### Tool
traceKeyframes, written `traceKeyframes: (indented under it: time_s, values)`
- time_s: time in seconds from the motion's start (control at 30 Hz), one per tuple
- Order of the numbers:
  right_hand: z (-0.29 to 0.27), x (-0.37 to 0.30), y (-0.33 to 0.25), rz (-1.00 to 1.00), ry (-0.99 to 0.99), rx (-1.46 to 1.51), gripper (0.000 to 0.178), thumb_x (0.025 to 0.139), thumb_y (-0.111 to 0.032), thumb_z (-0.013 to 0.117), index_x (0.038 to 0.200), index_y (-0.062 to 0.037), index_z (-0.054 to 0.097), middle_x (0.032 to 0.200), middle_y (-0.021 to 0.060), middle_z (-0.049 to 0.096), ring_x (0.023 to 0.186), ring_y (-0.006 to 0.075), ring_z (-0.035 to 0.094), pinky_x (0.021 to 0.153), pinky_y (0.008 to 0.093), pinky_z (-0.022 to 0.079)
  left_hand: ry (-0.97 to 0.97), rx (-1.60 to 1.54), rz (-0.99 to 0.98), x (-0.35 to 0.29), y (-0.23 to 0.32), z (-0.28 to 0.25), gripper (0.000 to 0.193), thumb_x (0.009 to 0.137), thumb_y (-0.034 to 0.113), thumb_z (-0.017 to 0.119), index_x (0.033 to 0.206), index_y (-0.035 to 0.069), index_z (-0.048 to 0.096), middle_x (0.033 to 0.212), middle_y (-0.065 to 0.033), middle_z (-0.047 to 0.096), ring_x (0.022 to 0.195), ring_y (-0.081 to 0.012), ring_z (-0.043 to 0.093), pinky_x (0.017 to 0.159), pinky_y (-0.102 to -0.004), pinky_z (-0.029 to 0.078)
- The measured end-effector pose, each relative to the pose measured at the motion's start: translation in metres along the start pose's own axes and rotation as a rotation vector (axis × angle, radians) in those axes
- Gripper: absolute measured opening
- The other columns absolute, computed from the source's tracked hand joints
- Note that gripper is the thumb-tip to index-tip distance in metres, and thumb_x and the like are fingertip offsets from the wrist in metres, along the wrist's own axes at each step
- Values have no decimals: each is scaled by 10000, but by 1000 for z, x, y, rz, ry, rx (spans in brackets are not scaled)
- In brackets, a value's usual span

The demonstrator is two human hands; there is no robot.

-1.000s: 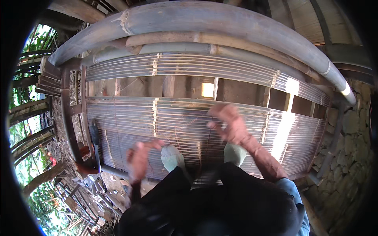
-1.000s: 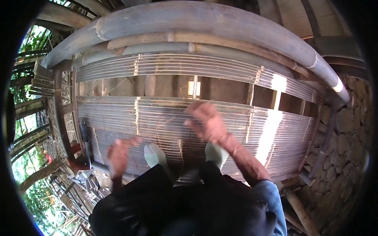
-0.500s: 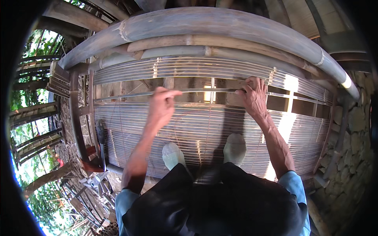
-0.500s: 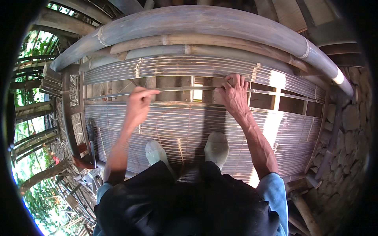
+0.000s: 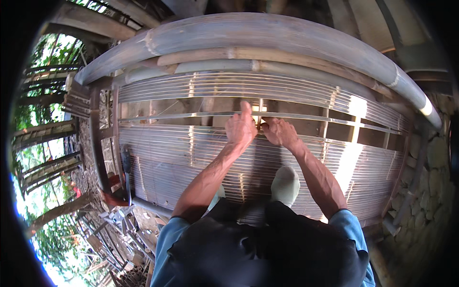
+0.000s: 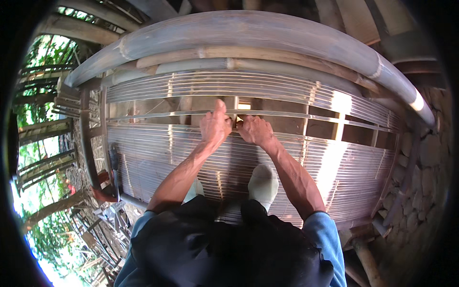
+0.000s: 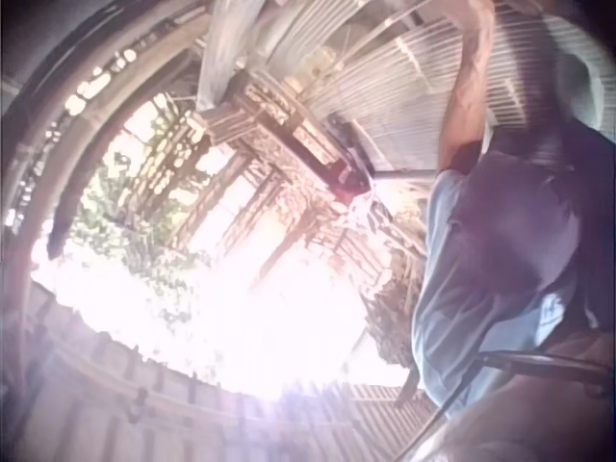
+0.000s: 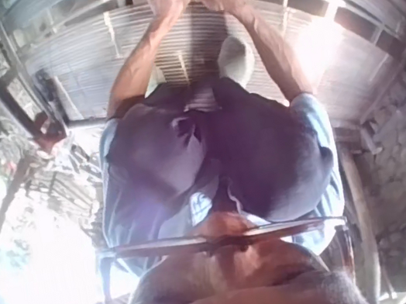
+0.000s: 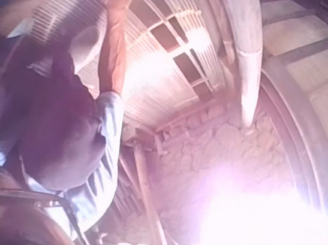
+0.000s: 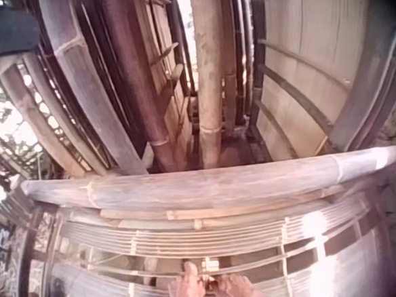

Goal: The person weaves thin bamboo strips into a frame by hand, threading the strips through existing vertical slats and pulling them tight.

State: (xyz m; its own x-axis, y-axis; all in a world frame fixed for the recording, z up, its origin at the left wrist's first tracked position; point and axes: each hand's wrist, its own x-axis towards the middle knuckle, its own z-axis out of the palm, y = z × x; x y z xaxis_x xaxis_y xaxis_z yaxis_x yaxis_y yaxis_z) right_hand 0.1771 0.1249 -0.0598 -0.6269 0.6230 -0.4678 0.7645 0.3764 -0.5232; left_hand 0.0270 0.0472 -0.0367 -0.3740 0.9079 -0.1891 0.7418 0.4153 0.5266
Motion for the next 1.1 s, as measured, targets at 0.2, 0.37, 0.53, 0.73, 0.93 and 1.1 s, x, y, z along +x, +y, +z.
traceKeyframes:
  time_s: [0.2, 0.37, 0.53, 0.73, 0.93, 1.1]
  values:
    - [-20, -21, -30, 165, 107, 95, 243, 870, -327, 651, 938, -133, 781, 908, 199, 743, 886, 425, 717, 788, 509, 576, 16, 106, 32, -2, -4, 1, 434, 862, 141, 684, 1215, 92, 437, 746, -195, 709, 725, -455, 704, 640, -567, 526]
    - [-31, -54, -34, -154, 478, 226, 93, 851, -99, 674, 930, -88, 721, 933, 126, 732, 895, 380, 702, 746, 486, 570, -313, -377, -168, 3, -13, -52, 429, 921, 64, 605, 1314, 118, 439, 985, -239, 735, 614, -250, 692, 494, -409, 520]
    - [-44, -68, -29, -401, 400, 165, 112, 892, -28, 665, 988, -41, 722, 974, 99, 712, 900, 308, 621, 886, 418, 482, -463, -1323, -263, -16, 9, -63, 766, 896, -26, 629, 1580, 103, 308, 1125, -180, 754, 629, -126, 675, 413, -253, 438]
    - [-45, -62, -22, -428, 364, 186, 124, 913, -66, 675, 1022, -52, 732, 1000, 116, 724, 954, 318, 642, 866, 414, 505, -124, -579, 132, -61, 6, -68, 752, 843, 49, 786, 1506, 80, 433, 962, -103, 748, 728, -111, 652, 795, -313, 566]
    - [-37, -49, 6, -148, 197, 271, 221, 972, -244, 668, 1029, -38, 724, 860, 181, 735, 819, 378, 730, 730, 450, 558, -110, -859, -206, -176, -16, -126, 443, 905, 34, 747, 1312, 58, 572, 661, 59, 507, 601, -10, 450, 566, -202, 342]
    - [-36, -38, -9, -107, 98, 242, 228, 950, -256, 694, 1005, -35, 714, 884, 176, 739, 856, 365, 729, 750, 436, 561, -156, -884, -314, -217, -32, -133, 362, 927, 27, 711, 1274, 46, 610, 663, 63, 494, 598, -18, 436, 556, -215, 336]
